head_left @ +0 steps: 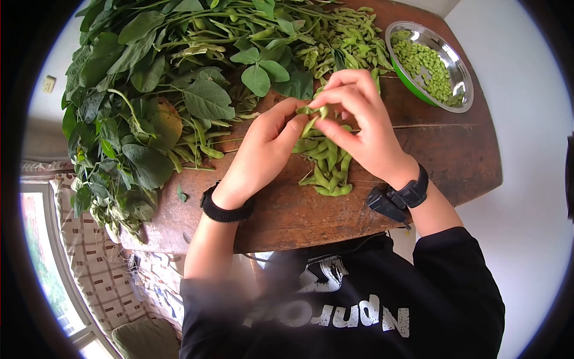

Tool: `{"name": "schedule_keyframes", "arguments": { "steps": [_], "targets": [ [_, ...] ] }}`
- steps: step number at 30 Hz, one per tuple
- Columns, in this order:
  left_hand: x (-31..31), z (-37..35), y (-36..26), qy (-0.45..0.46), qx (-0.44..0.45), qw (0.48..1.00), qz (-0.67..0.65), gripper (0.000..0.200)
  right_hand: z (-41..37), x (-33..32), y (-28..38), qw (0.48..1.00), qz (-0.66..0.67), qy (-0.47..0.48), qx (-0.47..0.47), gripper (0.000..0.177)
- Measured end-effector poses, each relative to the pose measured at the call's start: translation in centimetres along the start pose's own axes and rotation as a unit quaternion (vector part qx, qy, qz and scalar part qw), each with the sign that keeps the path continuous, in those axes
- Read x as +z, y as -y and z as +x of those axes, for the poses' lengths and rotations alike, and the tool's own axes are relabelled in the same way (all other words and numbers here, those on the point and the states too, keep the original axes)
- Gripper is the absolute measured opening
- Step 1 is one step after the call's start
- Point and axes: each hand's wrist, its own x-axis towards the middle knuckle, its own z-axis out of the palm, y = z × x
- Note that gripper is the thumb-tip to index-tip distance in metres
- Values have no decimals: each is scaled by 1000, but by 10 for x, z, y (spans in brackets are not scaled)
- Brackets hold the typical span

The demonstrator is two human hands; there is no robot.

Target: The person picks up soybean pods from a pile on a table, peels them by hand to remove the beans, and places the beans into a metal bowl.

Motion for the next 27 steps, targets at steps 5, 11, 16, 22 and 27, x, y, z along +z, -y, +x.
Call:
{"name": "schedule_keyframes", "arguments": {
  "steps": [5,11,16,22,27],
  "targets": [
    [-4,-2,-7,16,-35,999,-32,21,-1,4,-14,988,93,-104,73,11],
    [-6,-2,-10,4,-77,992,-101,28,-2,6,-7,956,195,-96,197,9],
    [-7,-1,-10,-26,-26,998,-53,31,-2,5,-5,941,221,-133,219,10],
    [8,-4,-11,-34,149,988,-33,22,-4,10,-3,987,59,-88,118,21],
    [6,0,-1,-41,112,992,46,21,-7,15,-5,989,67,-76,111,21]
  ]
}}
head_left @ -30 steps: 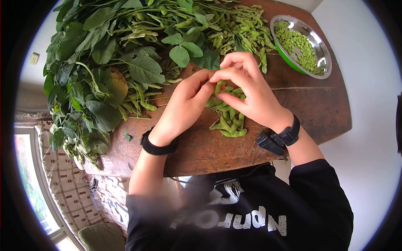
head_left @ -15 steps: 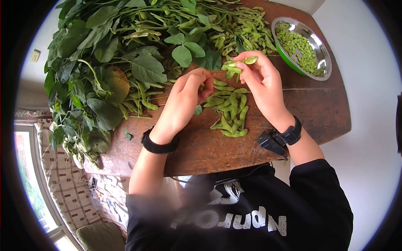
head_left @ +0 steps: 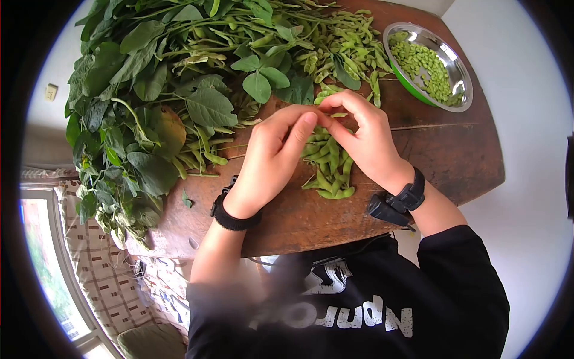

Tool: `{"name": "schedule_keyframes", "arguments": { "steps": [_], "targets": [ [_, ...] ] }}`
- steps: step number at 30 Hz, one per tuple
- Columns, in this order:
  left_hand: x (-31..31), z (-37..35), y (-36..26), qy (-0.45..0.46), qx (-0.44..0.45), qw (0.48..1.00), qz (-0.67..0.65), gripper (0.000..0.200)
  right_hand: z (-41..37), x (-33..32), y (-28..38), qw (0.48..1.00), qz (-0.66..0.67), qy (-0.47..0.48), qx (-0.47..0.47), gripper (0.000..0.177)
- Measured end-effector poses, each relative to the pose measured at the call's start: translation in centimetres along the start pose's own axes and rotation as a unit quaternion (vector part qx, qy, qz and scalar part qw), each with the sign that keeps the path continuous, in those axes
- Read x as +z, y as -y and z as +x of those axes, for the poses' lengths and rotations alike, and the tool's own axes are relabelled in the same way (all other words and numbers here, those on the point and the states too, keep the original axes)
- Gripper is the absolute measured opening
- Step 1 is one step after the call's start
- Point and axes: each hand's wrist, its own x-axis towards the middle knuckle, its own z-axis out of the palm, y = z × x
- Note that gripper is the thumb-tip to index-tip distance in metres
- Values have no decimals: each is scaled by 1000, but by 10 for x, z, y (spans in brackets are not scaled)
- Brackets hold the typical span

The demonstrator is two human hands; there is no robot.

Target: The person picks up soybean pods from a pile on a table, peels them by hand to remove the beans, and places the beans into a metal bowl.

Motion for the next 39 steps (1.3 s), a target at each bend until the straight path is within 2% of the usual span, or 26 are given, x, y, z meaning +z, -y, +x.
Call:
{"name": "schedule_keyframes", "arguments": {
  "steps": [1,3,7,10,12,16,18,22,24,28,30,31,32,34,37,39],
  "targets": [
    [-1,0,1,2,1,1000,1,21,1,-1,0,1000,0,-2,0,21],
    [-1,1,2,-20,-4,999,39,21,2,-2,1,996,54,-10,76,16],
    [-1,0,3,-22,-28,995,92,20,2,-1,3,995,65,-22,68,11],
    [1,-1,7,-50,-4,993,106,20,1,-1,3,994,83,-1,69,9],
    [0,0,5,-36,-21,994,97,20,1,-3,4,985,124,27,121,8],
    [-2,0,11,-23,-24,994,102,23,1,-5,3,976,166,46,135,9],
    [-2,0,12,-14,-9,994,106,26,3,-9,7,969,160,76,174,11],
    [1,-2,8,-20,14,993,113,27,4,-10,4,966,169,90,174,11],
    [1,-2,0,2,-22,991,131,27,4,-10,4,961,195,95,168,12],
    [1,-2,5,-4,-25,992,120,25,4,-10,4,961,183,97,181,11],
    [2,-2,6,-11,-42,995,93,19,6,-14,3,943,249,75,206,11],
    [1,-2,5,-14,-40,995,93,19,8,-16,1,944,248,77,204,11],
    [-1,-2,3,0,-55,996,70,16,10,-19,-4,953,247,38,173,13],
    [-3,-1,1,11,-64,997,44,15,17,-26,-11,971,206,-34,117,16],
    [-4,-2,2,38,-133,987,-81,18,23,-35,-27,983,134,-71,101,28],
    [-7,-2,-6,50,-187,976,-103,23,18,-35,-38,992,-81,-81,43,46]
  ]
}}
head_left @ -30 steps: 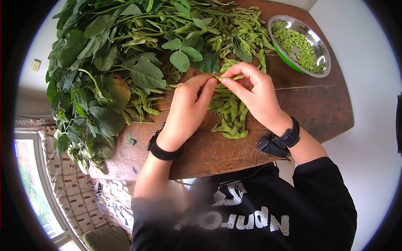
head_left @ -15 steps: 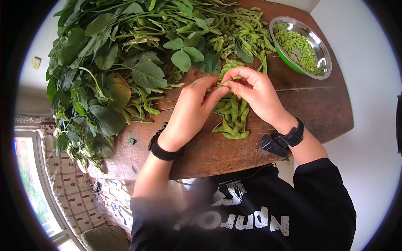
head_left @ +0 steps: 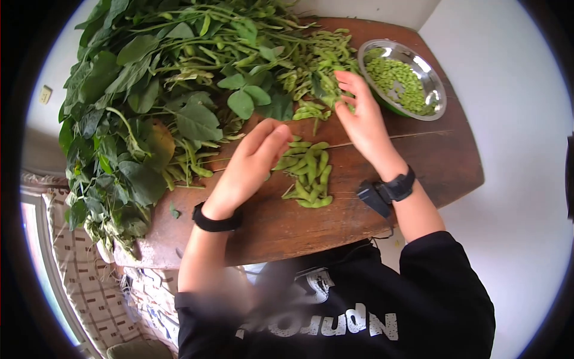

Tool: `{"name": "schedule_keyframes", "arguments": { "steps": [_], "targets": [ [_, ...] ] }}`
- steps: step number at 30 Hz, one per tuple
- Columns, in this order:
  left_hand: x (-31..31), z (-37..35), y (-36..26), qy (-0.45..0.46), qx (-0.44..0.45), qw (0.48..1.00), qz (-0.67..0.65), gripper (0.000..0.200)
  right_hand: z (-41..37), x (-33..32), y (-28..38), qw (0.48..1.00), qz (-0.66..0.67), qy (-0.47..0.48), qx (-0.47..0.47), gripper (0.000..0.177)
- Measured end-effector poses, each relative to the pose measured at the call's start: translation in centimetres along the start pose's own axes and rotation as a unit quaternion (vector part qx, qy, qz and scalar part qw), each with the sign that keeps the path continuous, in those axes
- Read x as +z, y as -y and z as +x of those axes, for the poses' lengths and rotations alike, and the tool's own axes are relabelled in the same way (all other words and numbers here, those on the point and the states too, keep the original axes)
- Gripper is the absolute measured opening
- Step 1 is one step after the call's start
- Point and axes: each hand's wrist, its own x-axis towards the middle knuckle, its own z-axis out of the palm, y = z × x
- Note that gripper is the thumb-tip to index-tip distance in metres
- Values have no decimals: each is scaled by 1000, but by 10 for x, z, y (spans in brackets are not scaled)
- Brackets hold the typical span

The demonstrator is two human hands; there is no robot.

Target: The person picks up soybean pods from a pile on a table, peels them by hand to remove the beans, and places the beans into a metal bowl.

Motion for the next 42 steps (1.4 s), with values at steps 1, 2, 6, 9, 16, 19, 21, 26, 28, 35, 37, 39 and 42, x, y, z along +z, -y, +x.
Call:
{"name": "schedule_keyframes", "arguments": {
  "steps": [1,2,6,9,16,19,21,26,28,35,37,39,42],
  "targets": [
    [-5,0,-1,28,-10,999,-21,29,-3,-2,4,998,-60,-7,-31,49],
    [-6,-1,-4,25,-27,998,-45,33,-5,-4,9,991,-117,-13,-62,51],
    [-14,7,1,59,-2,973,-221,52,0,-3,9,995,-46,18,-86,49],
    [-9,7,-4,24,49,965,-255,54,-9,14,21,935,338,60,85,24],
    [11,-9,-28,44,97,985,-134,62,-28,33,46,611,712,107,329,40],
    [7,-4,-22,72,175,973,-129,59,-25,24,40,634,705,72,309,32],
    [7,-12,-25,83,167,969,-163,58,-23,11,34,635,709,55,302,28],
    [2,-20,-18,77,197,959,-190,60,-16,-43,26,678,670,-77,293,20],
    [-4,-14,-16,89,190,954,-215,60,-6,-68,23,705,646,-116,269,23],
    [-15,-6,-11,80,175,952,-236,58,34,-120,-29,897,306,-259,187,46],
    [-14,-5,-8,71,171,954,-237,54,27,-115,-9,923,284,-184,182,41],
    [-13,-2,-4,67,173,958,-220,51,14,-106,12,929,301,-110,185,38],
    [-11,1,-1,53,180,965,-183,41,-4,-77,59,953,226,69,188,31]
  ]
}}
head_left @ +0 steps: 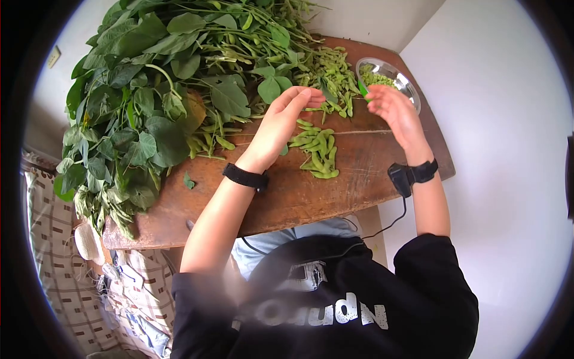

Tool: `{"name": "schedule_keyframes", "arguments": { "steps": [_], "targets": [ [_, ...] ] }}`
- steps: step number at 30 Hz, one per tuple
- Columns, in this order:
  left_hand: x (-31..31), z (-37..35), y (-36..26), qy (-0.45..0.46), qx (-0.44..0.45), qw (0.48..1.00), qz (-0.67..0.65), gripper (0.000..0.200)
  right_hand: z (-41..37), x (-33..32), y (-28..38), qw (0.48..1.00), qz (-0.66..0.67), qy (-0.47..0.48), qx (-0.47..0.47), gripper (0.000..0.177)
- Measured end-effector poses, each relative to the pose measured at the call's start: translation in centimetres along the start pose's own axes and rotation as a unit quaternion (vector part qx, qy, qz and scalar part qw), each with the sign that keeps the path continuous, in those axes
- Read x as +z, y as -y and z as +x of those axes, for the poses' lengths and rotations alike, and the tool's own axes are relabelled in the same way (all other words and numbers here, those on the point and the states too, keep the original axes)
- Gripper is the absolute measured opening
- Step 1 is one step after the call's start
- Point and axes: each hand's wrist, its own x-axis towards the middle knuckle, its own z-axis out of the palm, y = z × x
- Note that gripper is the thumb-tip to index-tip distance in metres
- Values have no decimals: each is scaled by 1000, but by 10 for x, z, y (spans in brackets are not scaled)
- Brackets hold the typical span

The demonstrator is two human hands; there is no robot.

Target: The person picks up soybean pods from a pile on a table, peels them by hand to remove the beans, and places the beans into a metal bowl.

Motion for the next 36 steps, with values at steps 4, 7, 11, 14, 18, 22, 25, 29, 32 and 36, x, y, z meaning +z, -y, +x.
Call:
{"name": "schedule_keyframes", "arguments": {
  "steps": [4,7,11,14,18,22,25,29,32,36],
  "targets": [
    [0,2,10,-6,7,997,74,35,-15,47,-1,937,-287,196,34,19],
    [-1,2,13,-39,28,988,148,29,-1,51,-18,843,-405,323,-148,19],
    [0,4,13,-85,123,883,445,17,8,51,-30,825,-404,366,-151,15],
    [2,17,18,-45,243,740,625,13,11,46,-38,831,-390,356,-176,15],
    [12,22,23,-46,177,812,554,10,15,41,-34,866,-352,325,-139,13],
    [16,14,23,-44,74,884,459,19,17,45,-42,964,-135,219,-69,13],
    [17,12,25,-11,70,897,437,22,17,47,-41,970,-130,194,-71,13],
    [16,14,25,0,65,912,406,20,23,55,-40,986,-33,138,-88,14],
    [16,13,14,-50,4,945,323,20,28,63,-49,987,31,130,-94,17],
    [-1,15,9,-47,-48,950,304,24,27,67,-64,980,128,138,-57,20]
  ]
}}
